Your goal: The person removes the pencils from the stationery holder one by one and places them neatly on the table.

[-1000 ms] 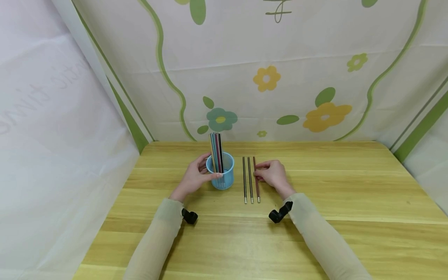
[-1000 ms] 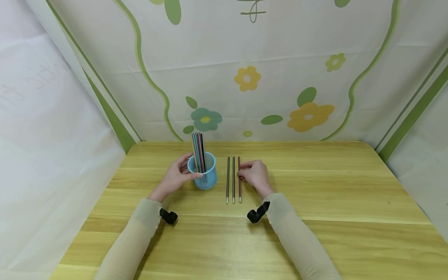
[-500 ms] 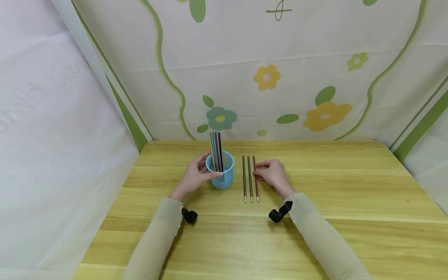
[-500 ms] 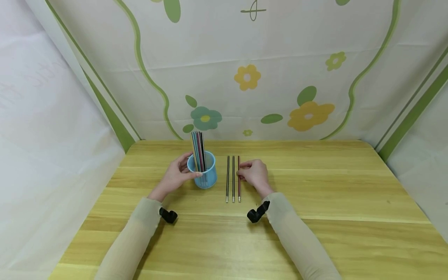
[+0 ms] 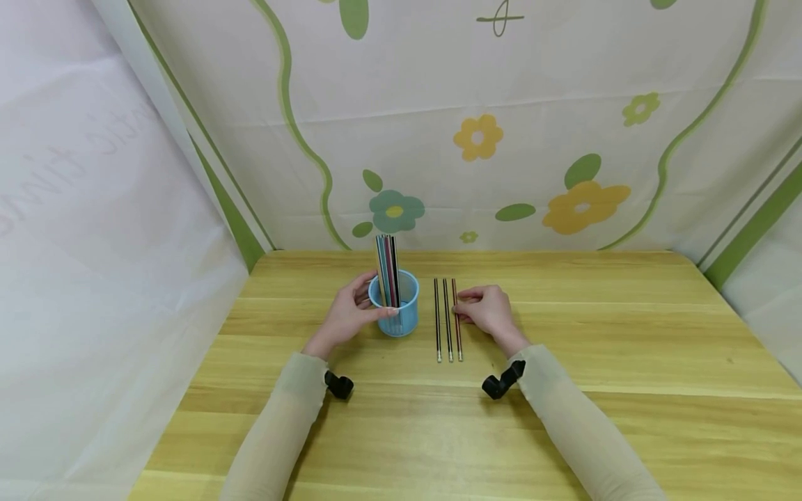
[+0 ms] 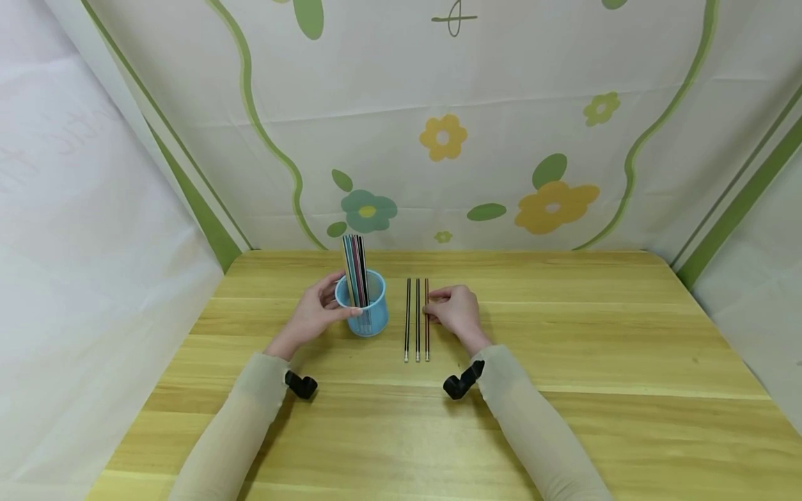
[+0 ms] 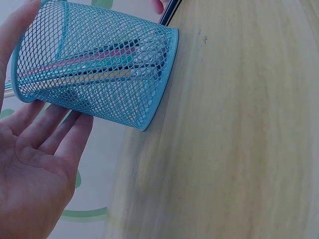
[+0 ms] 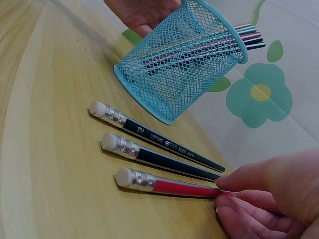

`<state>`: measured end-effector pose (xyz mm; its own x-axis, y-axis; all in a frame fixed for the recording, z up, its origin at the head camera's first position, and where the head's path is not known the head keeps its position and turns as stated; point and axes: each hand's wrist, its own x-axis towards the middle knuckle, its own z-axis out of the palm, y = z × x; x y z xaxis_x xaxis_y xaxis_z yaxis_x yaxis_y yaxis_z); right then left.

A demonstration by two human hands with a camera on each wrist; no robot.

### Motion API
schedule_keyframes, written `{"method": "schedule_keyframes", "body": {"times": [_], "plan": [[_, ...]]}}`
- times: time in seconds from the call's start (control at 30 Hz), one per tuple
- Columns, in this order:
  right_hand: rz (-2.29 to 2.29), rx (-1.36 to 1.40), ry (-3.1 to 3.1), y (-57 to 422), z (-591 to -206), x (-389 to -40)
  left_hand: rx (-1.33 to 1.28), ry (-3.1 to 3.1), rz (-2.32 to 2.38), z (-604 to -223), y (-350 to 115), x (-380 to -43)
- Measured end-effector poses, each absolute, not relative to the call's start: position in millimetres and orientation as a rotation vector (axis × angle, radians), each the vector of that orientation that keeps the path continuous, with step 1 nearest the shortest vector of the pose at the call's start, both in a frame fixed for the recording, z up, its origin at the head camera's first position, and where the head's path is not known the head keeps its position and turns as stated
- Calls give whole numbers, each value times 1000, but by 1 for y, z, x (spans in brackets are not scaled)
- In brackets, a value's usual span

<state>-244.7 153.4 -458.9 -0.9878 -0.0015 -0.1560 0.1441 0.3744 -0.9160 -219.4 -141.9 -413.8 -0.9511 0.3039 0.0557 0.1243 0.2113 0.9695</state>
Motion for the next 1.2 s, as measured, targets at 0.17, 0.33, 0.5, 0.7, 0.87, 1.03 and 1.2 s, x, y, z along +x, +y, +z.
{"method": "schedule_keyframes", "body": {"times": [0.17, 0.33, 0.5, 0.7, 0.87, 1.03, 1.2], "plan": [[-1683, 130, 2493, 154, -459, -244, 416, 2327, 1837, -413, -142, -220], [-1703, 139, 2483, 154, -460, -244, 424, 2332, 1836, -415, -142, -220], [-1754, 152, 2474, 157, -458, -244, 423, 2332, 1836, -416, -142, -220], [-1836, 171, 2458, 161, -452, -247, 423, 2335, 1837, -416, -142, -220], [-1862, 181, 2465, 160, -444, -248, 439, 2339, 1832, -417, -142, -221], [-1866, 149, 2503, 155, -436, -249, 441, 2338, 1831, -417, -143, -221], [-1859, 104, 2550, 149, -428, -249, 435, 2337, 1828, -416, -143, -221]]}}
